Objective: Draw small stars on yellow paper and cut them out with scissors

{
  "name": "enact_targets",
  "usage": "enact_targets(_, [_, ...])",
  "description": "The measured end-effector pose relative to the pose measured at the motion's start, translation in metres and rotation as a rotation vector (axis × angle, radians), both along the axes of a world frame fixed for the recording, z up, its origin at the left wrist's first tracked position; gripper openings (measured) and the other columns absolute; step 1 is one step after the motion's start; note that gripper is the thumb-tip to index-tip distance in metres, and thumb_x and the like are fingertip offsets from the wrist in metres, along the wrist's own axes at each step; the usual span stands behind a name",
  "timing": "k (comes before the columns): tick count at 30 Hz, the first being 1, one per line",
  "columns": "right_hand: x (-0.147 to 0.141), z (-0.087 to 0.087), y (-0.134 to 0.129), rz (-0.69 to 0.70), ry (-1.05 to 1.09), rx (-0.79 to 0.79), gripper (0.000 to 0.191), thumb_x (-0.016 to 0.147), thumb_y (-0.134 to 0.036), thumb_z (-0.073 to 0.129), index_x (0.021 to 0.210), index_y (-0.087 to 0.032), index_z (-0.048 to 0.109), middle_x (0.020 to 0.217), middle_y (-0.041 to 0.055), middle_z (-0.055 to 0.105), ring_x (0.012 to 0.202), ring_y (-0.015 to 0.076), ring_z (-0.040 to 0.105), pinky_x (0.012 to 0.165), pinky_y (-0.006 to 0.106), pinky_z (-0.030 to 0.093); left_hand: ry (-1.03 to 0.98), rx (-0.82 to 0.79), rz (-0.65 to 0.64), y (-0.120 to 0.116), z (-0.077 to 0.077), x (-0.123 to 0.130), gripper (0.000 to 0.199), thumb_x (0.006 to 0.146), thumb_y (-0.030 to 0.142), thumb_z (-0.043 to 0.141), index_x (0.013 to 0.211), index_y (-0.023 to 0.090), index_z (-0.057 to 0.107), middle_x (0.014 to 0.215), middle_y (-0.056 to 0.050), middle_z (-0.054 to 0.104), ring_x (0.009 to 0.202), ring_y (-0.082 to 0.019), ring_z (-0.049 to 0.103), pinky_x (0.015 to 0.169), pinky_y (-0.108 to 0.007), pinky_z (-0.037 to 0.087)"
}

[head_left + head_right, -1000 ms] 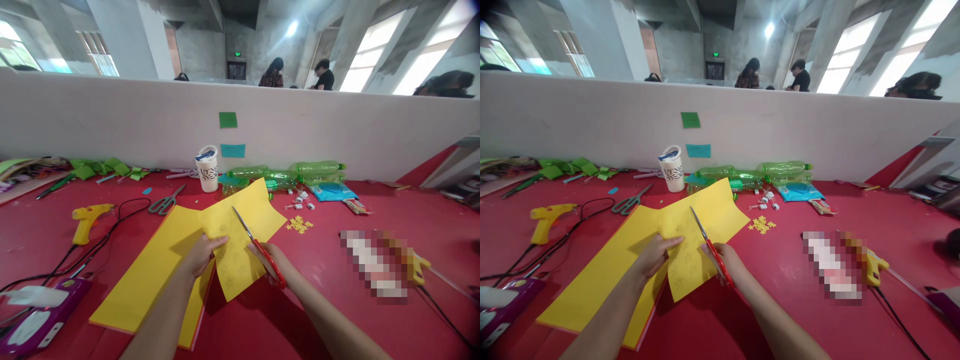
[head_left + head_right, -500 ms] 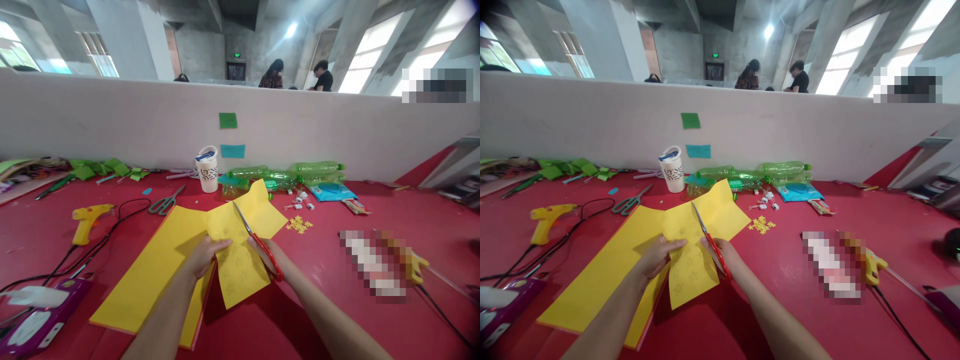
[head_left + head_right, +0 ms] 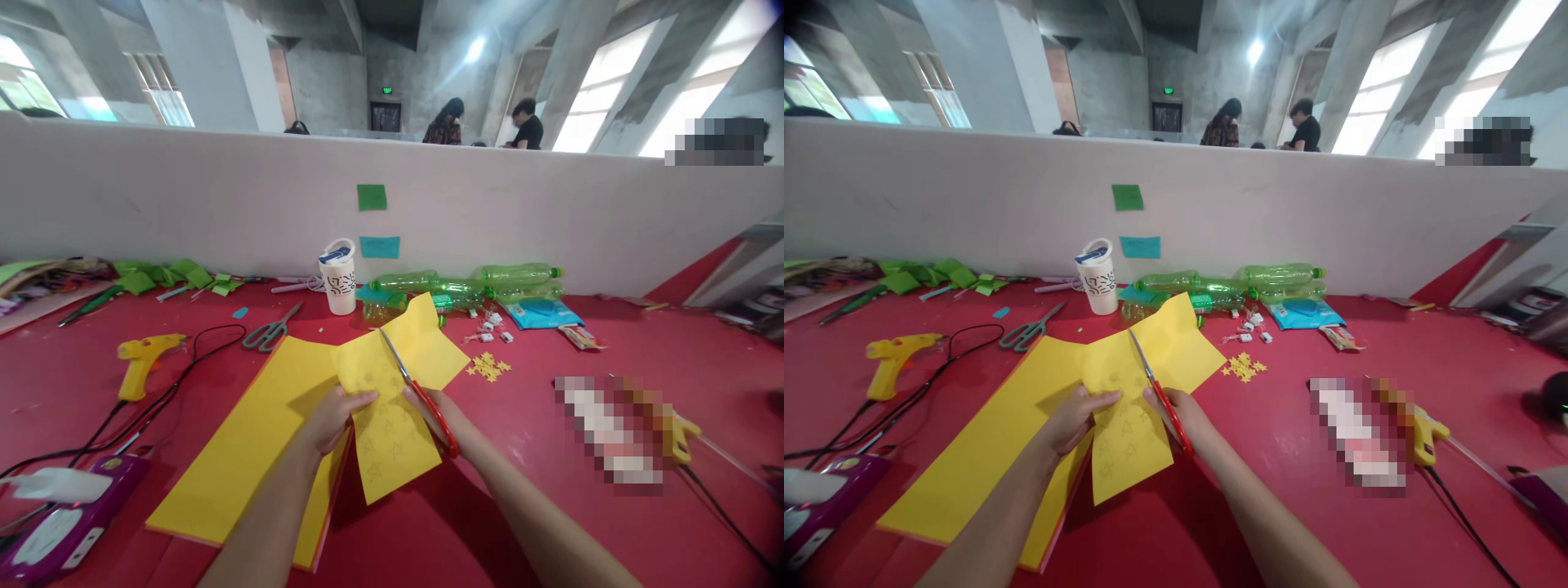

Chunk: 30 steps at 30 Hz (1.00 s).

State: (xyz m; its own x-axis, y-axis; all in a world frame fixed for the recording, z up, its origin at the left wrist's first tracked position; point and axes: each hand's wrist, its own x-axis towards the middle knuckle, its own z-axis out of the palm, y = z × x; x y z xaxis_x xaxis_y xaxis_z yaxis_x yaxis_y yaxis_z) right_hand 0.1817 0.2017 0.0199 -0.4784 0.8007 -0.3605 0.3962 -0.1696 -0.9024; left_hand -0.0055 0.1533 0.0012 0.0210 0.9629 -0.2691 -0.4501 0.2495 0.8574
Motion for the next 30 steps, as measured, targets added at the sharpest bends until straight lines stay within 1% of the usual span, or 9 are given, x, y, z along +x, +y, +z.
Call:
enact_targets(5, [0.0,-0.004,0.002,0.008,0.038,0.024,0.052,0.075,-0.067,0.047,0.078,-0.015,0.056,0.059,0.0017,0.058,0.048,0.0134,0.051,0.046,0.024,0.039,-0.005,0.012,-0.005,-0.001,0.001,0.003,0.049,0.065,0.024,0.074,0.112,0.015,0.062,0.11,-0.014,0.065,0.096,-0.03,0.064,0.089,-0.043,0.047])
enact_targets(9, [0.0,-0.01,0.004,0.002,0.039,-0.004,0.051,0.075,-0.068,0.046,0.075,-0.017,0.053,0.048,-0.0033,0.047,0.035,0.0094,0.04,0.038,0.022,0.032,0.001,0.019,-0.02,-0.001,0.001,0.003,0.048,0.066,0.023,0.074,0.112,0.014,0.061,0.11,-0.014,0.065,0.096,-0.03,0.064,0.088,-0.043,0.047])
enact_targets(13, [0.002,-0.011,0.005,0.031,0.058,-0.018,0.048,0.076,-0.065,0.047,0.071,-0.018,0.051,0.042,-0.0055,0.043,0.03,0.0087,0.036,0.033,0.021,0.027,0.007,0.012,-0.026,-0.001,0.001,0.001,0.045,0.067,0.022,0.073,0.111,0.013,0.062,0.109,-0.014,0.066,0.094,-0.029,0.064,0.087,-0.042,0.048])
enact_targets(16, [0.004,-0.005,0.003,0.056,0.097,0.009,0.039,0.071,-0.055,0.059,0.069,-0.018,0.049,0.044,-0.006,0.045,0.035,0.0085,0.04,0.037,0.02,0.03,0.013,0.004,-0.043,-0.002,0.001,-0.001,0.046,0.066,0.022,0.074,0.11,0.013,0.062,0.108,-0.015,0.066,0.092,-0.03,0.065,0.085,-0.042,0.049])
enact_targets(20, [0.003,0.004,-0.003,0.038,0.17,0.038,0.03,0.062,-0.037,0.069,0.078,-0.018,0.053,0.058,-0.0047,0.055,0.05,0.0107,0.051,0.048,0.02,0.039,0.031,-0.03,-0.083,-0.006,0.003,-0.001,0.047,0.064,0.025,0.075,0.108,0.013,0.062,0.104,-0.014,0.068,0.091,-0.03,0.065,0.084,-0.042,0.049])
enact_targets(24, [0.012,0.011,-0.002,-0.044,0.192,0.038,0.029,0.06,-0.034,0.067,0.079,-0.018,0.052,0.061,-0.0045,0.057,0.052,0.0122,0.054,0.048,0.02,0.04,0.01,0.039,-0.073,-0.003,0.003,-0.003,0.044,0.075,0.046,0.061,0.107,0.015,0.063,0.105,-0.013,0.067,0.103,-0.029,0.06,0.088,-0.038,0.046])
enact_targets(26, [0.024,0.014,0.003,-0.075,0.246,0.046,0.033,0.058,-0.034,0.068,0.082,-0.018,0.052,0.063,-0.0038,0.058,0.053,0.0131,0.055,0.048,0.021,0.041,0.098,0.092,-0.049,0.001,-0.002,-0.002,0.044,0.078,0.05,0.055,0.105,0.017,0.063,0.109,-0.012,0.065,0.106,-0.028,0.057,0.087,-0.037,0.045])
enact_targets(27, [0.032,0.016,0.006,-0.087,0.284,0.042,0.036,0.057,-0.035,0.069,0.084,-0.018,0.053,0.064,-0.0032,0.059,0.053,0.0139,0.056,0.048,0.021,0.042,0.197,0.104,-0.029,0.004,-0.006,-0.001,0.041,0.077,0.049,0.056,0.103,0.018,0.064,0.111,-0.012,0.063,0.106,-0.027,0.056,0.086,-0.036,0.045])
enact_targets(30, [0.057,0.02,0.012,-0.156,0.398,0.019,0.042,0.06,-0.036,0.068,0.095,-0.017,0.054,0.068,0.0004,0.063,0.055,0.0166,0.06,0.049,0.024,0.045,0.611,0.191,0.07,0.012,-0.018,0.007,0.034,0.07,0.04,0.066,0.098,0.02,0.065,0.114,-0.01,0.057,0.101,-0.025,0.055,0.09,-0.032,0.04])
